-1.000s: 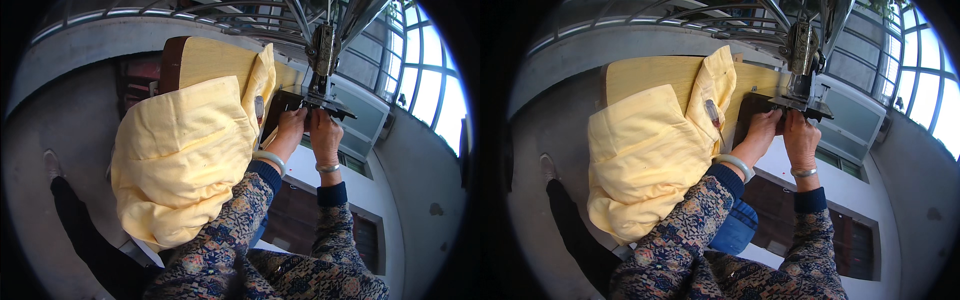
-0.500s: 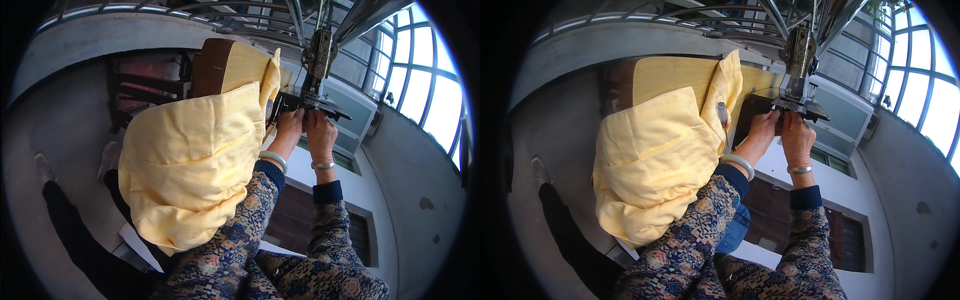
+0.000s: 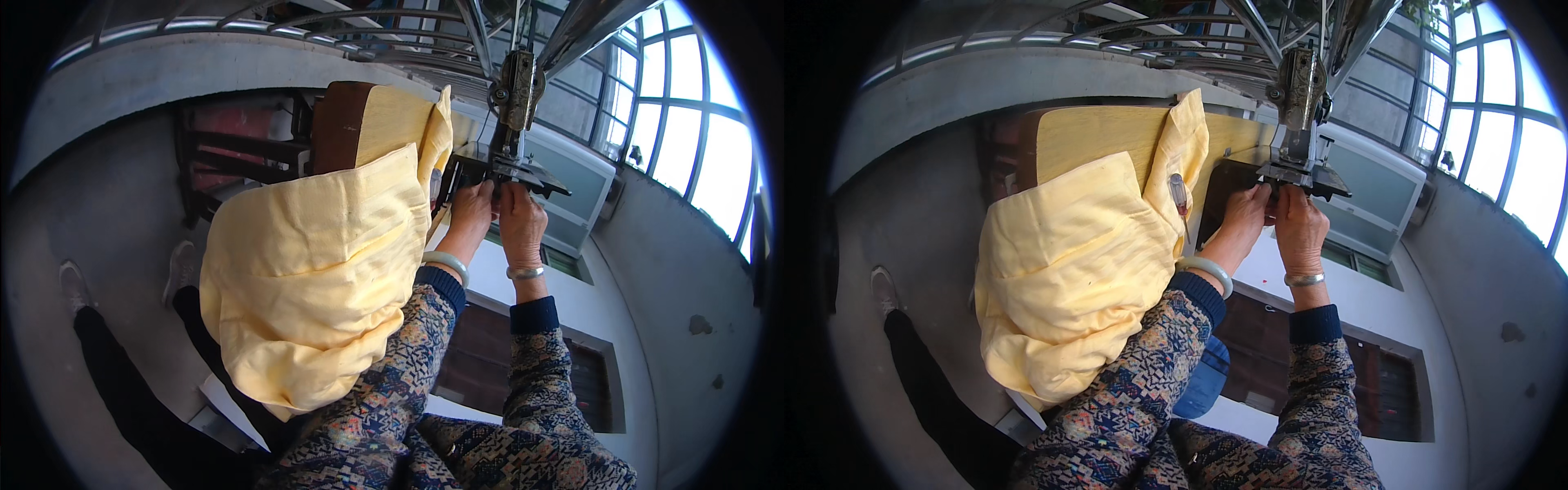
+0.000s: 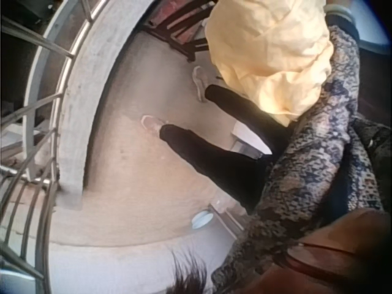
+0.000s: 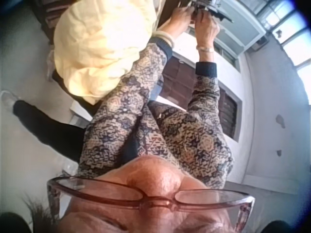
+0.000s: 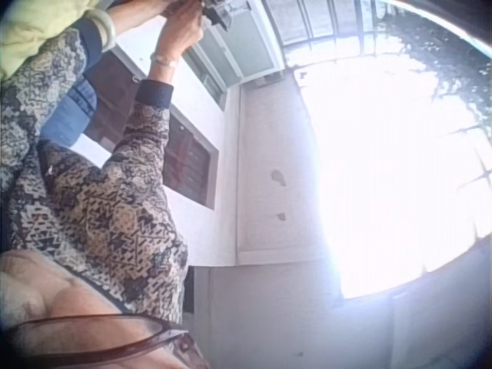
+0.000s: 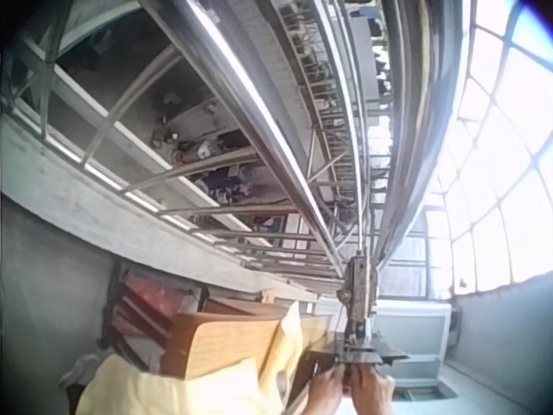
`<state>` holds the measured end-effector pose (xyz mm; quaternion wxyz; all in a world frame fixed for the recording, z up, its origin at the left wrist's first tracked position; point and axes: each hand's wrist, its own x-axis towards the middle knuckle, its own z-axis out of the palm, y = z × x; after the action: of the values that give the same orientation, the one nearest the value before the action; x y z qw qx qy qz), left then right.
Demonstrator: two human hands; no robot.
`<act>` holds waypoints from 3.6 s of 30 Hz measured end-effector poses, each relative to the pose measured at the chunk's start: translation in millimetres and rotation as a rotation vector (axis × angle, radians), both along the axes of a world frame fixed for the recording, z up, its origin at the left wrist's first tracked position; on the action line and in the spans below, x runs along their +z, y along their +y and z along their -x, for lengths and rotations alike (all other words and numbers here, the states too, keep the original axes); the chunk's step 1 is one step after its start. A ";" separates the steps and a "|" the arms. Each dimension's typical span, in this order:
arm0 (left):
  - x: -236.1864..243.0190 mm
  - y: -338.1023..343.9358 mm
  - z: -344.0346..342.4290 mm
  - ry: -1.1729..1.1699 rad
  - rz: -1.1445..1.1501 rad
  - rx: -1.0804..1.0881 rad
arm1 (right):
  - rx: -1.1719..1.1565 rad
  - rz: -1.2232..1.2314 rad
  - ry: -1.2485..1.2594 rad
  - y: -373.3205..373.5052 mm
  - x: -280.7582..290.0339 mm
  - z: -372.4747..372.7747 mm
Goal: The person uses a screwdriver to adjust and tighten components on a sewing machine. They repeatedly loosen and tighten screws on the machine's head and base, occasionally repositioning the machine and wiping the surface with a cloth.
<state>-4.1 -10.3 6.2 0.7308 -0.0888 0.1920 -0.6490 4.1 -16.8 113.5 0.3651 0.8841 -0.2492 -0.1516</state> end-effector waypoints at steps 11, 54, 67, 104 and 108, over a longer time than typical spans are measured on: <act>-1.1 -1.6 5.5 -0.040 -0.046 0.011 | 0.086 -0.039 0.000 0.3 1.6 -0.5; -4.5 3.4 8.5 -0.142 -0.103 0.009 | 0.016 -0.045 -0.115 21.9 1.0 1.5; -6.4 4.0 9.8 -0.145 -0.071 0.064 | -0.139 -0.426 -0.285 81.4 4.8 -39.1; -3.8 28.5 -32.6 -0.379 -0.042 -0.021 | -0.666 -0.779 -1.044 178.4 -54.8 115.9; -5.6 24.6 -36.9 -0.384 -0.094 -0.067 | -0.525 -0.713 -0.957 184.7 -62.6 109.3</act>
<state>32.8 14.3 0.6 0.7354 0.0772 0.0819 -0.6682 -105.2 167.9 50.9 -0.1510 0.8306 -0.5265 0.1012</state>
